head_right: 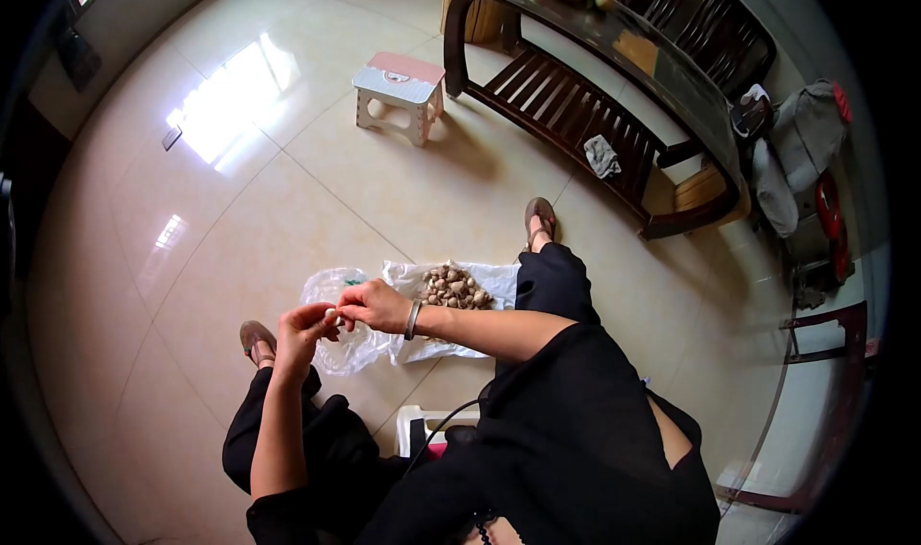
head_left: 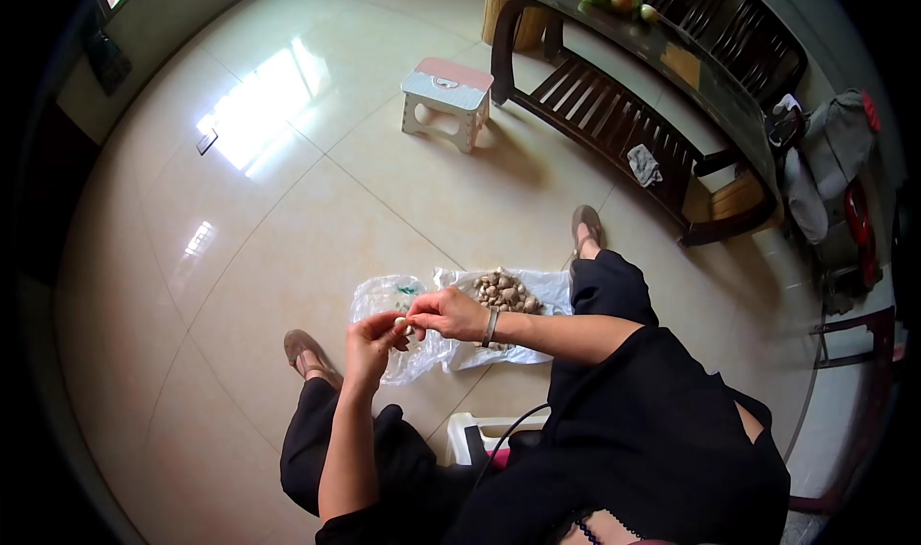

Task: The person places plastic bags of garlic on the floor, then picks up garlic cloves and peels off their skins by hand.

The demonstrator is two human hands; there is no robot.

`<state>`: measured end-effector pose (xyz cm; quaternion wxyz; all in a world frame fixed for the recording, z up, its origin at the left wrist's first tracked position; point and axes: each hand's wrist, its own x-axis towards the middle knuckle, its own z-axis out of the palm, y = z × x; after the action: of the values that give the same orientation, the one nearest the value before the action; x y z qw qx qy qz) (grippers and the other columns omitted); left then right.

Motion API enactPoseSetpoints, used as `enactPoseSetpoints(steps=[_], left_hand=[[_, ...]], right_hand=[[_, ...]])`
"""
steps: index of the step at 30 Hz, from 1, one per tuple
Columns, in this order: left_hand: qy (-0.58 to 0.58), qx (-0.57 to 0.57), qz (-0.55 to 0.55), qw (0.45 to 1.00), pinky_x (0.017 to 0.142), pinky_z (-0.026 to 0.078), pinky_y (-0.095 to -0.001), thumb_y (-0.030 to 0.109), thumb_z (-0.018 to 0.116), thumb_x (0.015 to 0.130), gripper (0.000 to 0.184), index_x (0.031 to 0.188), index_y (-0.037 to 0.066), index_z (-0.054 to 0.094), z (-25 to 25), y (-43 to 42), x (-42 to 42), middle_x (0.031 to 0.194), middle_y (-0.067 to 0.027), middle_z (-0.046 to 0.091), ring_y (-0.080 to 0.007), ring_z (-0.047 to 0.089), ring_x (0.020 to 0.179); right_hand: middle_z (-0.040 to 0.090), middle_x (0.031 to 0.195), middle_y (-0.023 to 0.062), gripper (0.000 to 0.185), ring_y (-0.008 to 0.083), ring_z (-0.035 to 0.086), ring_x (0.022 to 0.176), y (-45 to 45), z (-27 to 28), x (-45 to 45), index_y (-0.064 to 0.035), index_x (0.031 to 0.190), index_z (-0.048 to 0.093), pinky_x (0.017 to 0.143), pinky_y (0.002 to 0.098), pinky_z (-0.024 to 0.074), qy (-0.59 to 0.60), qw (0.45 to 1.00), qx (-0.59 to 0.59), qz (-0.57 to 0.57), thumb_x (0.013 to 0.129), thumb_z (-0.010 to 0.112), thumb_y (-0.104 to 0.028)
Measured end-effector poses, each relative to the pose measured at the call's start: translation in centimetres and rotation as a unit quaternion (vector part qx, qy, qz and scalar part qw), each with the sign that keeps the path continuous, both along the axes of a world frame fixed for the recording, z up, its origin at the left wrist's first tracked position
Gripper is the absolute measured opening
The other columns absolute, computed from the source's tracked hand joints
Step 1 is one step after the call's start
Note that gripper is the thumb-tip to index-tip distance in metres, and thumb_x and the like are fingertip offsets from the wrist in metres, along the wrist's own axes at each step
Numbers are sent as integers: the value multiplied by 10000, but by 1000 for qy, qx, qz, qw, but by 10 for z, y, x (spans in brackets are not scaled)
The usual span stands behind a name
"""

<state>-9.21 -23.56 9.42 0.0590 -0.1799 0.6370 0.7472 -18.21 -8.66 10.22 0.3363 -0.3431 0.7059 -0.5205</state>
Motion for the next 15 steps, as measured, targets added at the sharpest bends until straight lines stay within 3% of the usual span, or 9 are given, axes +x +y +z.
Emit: enactPoseSetpoints(steps=[7,10,12,15], left_hand=[[16,-23,31,999,504,424,-204,13,541,765,110,846,-52,579,-3,7,1,654,-44,570,-76,500,534],[8,-61,47,997,491,424,-202,16,541,764,106,836,-51,583,-8,11,2,640,-40,567,-75,498,524],[7,-85,52,995,487,425,-204,21,540,765,108,835,-47,586,-10,14,3,632,-41,566,-76,499,521],[6,-113,60,992,484,430,-207,34,540,766,113,833,-41,590,-13,15,4,618,-42,566,-76,502,519]], right_hand=[[594,613,50,137,94,554,576,-1,0,3,0,760,569,540,231,432,-76,997,16,-20,759,512,-124],[575,598,-7,163,46,466,483,-2,-8,5,-22,778,577,447,197,391,-48,999,-8,-23,783,501,-166],[585,597,68,156,112,553,540,-3,-12,8,0,728,568,519,246,440,7,999,2,-46,746,525,-149],[581,590,71,153,119,557,540,-2,-16,9,-7,723,565,516,253,442,7,999,10,-48,743,523,-153]])
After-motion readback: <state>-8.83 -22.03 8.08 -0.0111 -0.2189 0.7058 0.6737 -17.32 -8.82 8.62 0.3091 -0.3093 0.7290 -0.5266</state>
